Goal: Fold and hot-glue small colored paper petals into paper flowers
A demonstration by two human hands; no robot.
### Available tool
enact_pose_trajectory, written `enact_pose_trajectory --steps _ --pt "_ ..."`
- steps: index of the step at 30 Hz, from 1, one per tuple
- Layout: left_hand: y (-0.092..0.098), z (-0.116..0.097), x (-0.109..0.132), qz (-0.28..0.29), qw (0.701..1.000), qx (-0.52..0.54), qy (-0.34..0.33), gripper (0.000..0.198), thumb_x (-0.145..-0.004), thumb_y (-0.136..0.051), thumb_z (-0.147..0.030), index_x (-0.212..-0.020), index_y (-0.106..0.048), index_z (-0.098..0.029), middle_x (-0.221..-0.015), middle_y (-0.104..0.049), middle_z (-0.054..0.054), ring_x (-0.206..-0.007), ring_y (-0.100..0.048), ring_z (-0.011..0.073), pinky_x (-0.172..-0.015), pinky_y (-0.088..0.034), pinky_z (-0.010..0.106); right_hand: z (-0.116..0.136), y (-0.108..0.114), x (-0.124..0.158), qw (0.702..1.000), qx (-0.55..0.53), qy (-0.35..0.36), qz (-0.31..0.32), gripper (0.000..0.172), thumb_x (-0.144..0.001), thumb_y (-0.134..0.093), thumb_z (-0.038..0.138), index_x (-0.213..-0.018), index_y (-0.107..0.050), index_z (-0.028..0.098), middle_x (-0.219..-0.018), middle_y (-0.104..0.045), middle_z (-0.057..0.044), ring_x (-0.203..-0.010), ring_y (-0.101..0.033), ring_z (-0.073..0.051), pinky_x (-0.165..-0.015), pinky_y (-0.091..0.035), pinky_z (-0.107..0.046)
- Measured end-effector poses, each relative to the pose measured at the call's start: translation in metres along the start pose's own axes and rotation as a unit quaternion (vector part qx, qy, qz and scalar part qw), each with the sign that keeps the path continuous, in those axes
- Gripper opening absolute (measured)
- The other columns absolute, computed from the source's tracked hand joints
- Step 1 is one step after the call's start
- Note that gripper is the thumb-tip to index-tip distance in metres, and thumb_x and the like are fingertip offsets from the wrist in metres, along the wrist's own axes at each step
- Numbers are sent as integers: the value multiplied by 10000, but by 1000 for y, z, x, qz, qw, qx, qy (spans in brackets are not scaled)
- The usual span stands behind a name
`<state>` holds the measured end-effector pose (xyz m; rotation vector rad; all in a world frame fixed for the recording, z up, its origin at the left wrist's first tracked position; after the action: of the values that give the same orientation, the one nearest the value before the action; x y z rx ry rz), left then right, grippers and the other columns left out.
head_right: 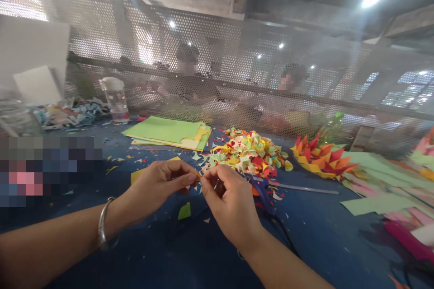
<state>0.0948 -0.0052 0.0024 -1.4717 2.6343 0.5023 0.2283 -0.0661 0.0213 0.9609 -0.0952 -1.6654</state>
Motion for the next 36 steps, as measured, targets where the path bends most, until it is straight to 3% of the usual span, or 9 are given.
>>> enact_pose_trajectory --steps 7,12,20,26,36 --pt "-2 -5 2 6 999 16 -27 170 -835 -617 -330 -827 -672 -170 -738 -636 -12 -666 -523 103 -636 -411 226 -1 1 -1 1000 -3 1 2 114 -871 -611 307 -891 -615 195 -748 -596 -6 -559 -526 -134 -530 -449 -271" --pt "-2 -2 1 7 1000 -2 -17 223 -839 -602 -386 -822 -645 -168 -711 -595 -11 -641 -501 113 -596 -394 238 1 -4 -1 999 13 18 34 157 -905 -573 276 -768 -586 202 -677 -537 20 -565 -477 -128 -522 -399 -254" --pt "4 2 -3 65 991 -118 -23 227 -819 -631 -392 -842 -620 -167 -665 -546 -32 -607 -466 114 -572 -366 245 -1 -8 -1 998 5 8 69 199 -927 -552 301 -753 -567 206 -661 -504 33 -577 -466 -125 -530 -375 -251" --pt "4 -2 -3 93 989 -117 -18 234 -815 -629 -391 -789 -600 -161 -656 -524 -40 -592 -451 104 -559 -348 235 -7 -11 0 994 -20 -29 99 203 -935 -543 331 -777 -572 206 -635 -501 43 -519 -465 -111 -505 -370 -250" --pt "6 -1 -4 72 986 -147 -21 249 -828 -609 -394 -744 -606 -160 -617 -517 -43 -575 -437 100 -542 -322 235 -7 -13 1 992 -32 -42 112 180 -922 -551 329 -798 -580 201 -628 -483 46 -511 -456 -110 -488 -365 -243"
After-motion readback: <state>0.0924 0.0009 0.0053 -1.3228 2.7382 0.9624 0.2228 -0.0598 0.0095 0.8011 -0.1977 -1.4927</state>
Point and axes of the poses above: each hand's wrist, its own x-axis away from the middle knuckle, its own y-axis out of the back of the hand, z = x × y, the point moved 7 cm from there along -x, towards the middle knuckle
